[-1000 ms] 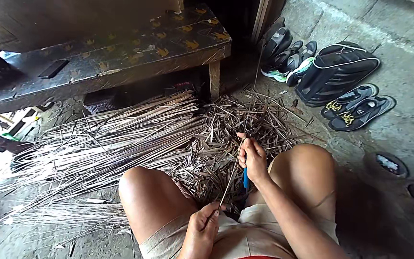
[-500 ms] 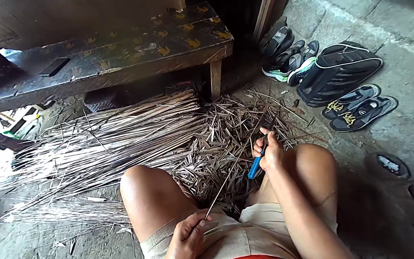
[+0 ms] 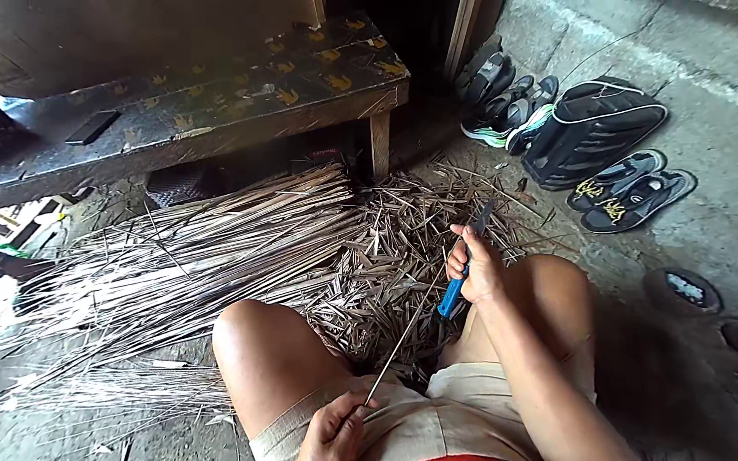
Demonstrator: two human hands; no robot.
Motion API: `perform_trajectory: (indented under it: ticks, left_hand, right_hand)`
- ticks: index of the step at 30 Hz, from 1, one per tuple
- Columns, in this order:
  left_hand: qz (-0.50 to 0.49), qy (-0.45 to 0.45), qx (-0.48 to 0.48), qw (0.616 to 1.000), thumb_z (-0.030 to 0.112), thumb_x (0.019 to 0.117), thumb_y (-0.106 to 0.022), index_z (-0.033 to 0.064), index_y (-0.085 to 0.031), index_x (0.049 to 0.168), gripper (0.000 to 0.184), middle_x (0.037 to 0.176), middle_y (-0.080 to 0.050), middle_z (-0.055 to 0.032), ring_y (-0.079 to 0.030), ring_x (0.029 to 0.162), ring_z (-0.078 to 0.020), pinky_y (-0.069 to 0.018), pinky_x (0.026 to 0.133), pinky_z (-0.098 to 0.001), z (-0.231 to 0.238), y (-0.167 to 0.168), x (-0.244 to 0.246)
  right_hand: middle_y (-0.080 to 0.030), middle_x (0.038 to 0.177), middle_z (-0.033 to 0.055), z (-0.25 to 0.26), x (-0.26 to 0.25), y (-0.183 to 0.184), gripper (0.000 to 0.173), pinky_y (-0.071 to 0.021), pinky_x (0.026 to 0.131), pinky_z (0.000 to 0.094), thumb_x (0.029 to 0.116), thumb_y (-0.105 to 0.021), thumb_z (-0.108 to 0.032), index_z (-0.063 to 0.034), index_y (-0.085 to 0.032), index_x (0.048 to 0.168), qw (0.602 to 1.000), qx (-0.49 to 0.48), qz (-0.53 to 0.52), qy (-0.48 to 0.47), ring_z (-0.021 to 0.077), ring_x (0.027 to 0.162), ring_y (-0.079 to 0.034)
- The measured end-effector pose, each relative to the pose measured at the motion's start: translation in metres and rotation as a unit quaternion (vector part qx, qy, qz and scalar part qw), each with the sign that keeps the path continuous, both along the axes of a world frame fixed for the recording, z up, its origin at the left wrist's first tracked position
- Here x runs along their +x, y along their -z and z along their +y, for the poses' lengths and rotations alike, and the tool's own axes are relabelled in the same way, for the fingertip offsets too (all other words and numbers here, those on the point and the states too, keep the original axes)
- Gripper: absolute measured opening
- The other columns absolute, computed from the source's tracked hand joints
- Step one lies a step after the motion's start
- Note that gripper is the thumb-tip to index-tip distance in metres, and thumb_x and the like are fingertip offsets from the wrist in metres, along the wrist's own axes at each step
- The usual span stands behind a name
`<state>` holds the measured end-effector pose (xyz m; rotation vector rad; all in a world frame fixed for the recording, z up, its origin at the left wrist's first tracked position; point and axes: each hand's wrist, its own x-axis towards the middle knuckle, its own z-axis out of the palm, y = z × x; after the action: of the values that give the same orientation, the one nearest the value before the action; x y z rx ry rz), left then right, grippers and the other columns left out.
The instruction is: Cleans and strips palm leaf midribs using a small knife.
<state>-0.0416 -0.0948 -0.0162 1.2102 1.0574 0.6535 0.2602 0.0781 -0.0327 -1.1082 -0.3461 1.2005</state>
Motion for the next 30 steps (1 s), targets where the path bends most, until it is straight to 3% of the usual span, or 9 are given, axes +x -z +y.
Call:
perform_trajectory:
  ticks: [6, 14, 18, 20, 22, 26, 27, 30]
  left_hand:
    - [0.038, 0.033, -0.023, 0.998, -0.001, 0.1006, -0.043, 0.0008, -0.067, 0.116, 0.028, 0.062, -0.054, 0.0102, -0.046, 0.050, 0.0013, -0.0402, 0.048, -0.0184, 0.000, -0.002, -0.005]
    - [0.085, 0.021, 0.015, 0.996, 0.007, 0.1047, -0.047, -0.0024, -0.062, 0.125, 0.027, 0.072, -0.064, 0.0028, -0.059, 0.056, -0.0039, -0.0523, 0.053, -0.0216, 0.018, -0.008, 0.018]
    - [0.074, -0.017, 0.034, 0.997, 0.005, 0.1033, -0.046, -0.0007, -0.064, 0.121, 0.026, 0.068, -0.062, 0.0041, -0.056, 0.051, -0.0024, -0.0487, 0.048, -0.0195, 0.034, -0.004, 0.039]
    - [0.059, -0.037, 0.040, 0.997, 0.004, 0.1025, -0.046, -0.0008, -0.066, 0.119, 0.026, 0.066, -0.061, 0.0059, -0.053, 0.049, -0.0004, -0.0455, 0.046, -0.0171, 0.037, -0.003, 0.043]
    - [0.045, -0.048, 0.042, 0.997, 0.003, 0.1025, -0.046, -0.0011, -0.067, 0.118, 0.026, 0.065, -0.061, 0.0066, -0.052, 0.049, 0.0010, -0.0442, 0.046, -0.0160, 0.038, -0.004, 0.045]
    - [0.021, -0.068, 0.028, 0.997, 0.003, 0.1027, -0.044, -0.0010, -0.067, 0.117, 0.027, 0.063, -0.060, 0.0068, -0.051, 0.049, 0.0011, -0.0425, 0.045, -0.0154, 0.038, -0.005, 0.046]
    - [0.020, -0.071, 0.026, 0.997, 0.003, 0.1029, -0.044, -0.0005, -0.067, 0.117, 0.027, 0.063, -0.060, 0.0067, -0.051, 0.048, 0.0008, -0.0424, 0.045, -0.0153, 0.038, -0.004, 0.046]
    - [0.012, -0.076, 0.022, 0.997, 0.002, 0.1028, -0.044, -0.0005, -0.067, 0.118, 0.027, 0.063, -0.059, 0.0067, -0.050, 0.048, 0.0007, -0.0413, 0.044, -0.0153, 0.039, -0.004, 0.046]
  right_hand:
    - [-0.046, 0.053, -0.0030, 0.002, -0.001, -0.011, 0.024, -0.0371, 0.034, 0.0168, 0.1101, -0.044, -0.013, 0.0000, -0.061, 0.099, 1.000, -0.007, -0.016, 0.023, 0.0030, 0.037, -0.042]
    - [-0.048, 0.052, -0.0040, -0.033, -0.042, -0.007, 0.021, -0.0389, 0.037, 0.0185, 0.1078, -0.048, -0.009, 0.0024, -0.063, 0.098, 0.994, -0.011, -0.073, -0.075, 0.0031, 0.038, -0.042]
    - [-0.048, 0.051, -0.0060, -0.055, -0.065, -0.004, 0.019, -0.0395, 0.039, 0.0179, 0.1053, -0.051, -0.007, -0.0002, -0.065, 0.095, 0.985, 0.013, -0.087, -0.148, 0.0018, 0.039, -0.043]
    - [-0.048, 0.052, -0.0070, -0.057, -0.064, -0.005, 0.020, -0.0386, 0.040, 0.0169, 0.1059, -0.049, -0.007, -0.0005, -0.066, 0.098, 0.983, 0.033, -0.090, -0.159, 0.0009, 0.040, -0.043]
    - [-0.048, 0.057, -0.0094, -0.057, -0.057, -0.003, 0.025, -0.0372, 0.041, 0.0156, 0.1075, -0.043, -0.012, -0.0008, -0.065, 0.110, 0.976, 0.069, -0.104, -0.179, -0.0007, 0.043, -0.042]
    - [-0.051, 0.069, -0.0108, -0.065, -0.050, 0.012, 0.054, -0.0378, 0.044, 0.0148, 0.1088, -0.030, -0.039, 0.0024, -0.051, 0.136, 0.953, 0.122, -0.128, -0.244, -0.0010, 0.049, -0.043]
    - [-0.051, 0.071, -0.0108, -0.069, -0.052, 0.014, 0.056, -0.0380, 0.045, 0.0156, 0.1090, -0.029, -0.039, 0.0033, -0.049, 0.139, 0.948, 0.125, -0.146, -0.255, -0.0006, 0.051, -0.043]
    - [-0.049, 0.072, -0.0109, -0.079, -0.062, 0.016, 0.045, -0.0392, 0.049, 0.0157, 0.1066, -0.034, -0.021, 0.0054, -0.048, 0.140, 0.936, 0.139, -0.201, -0.254, -0.0013, 0.056, -0.045]
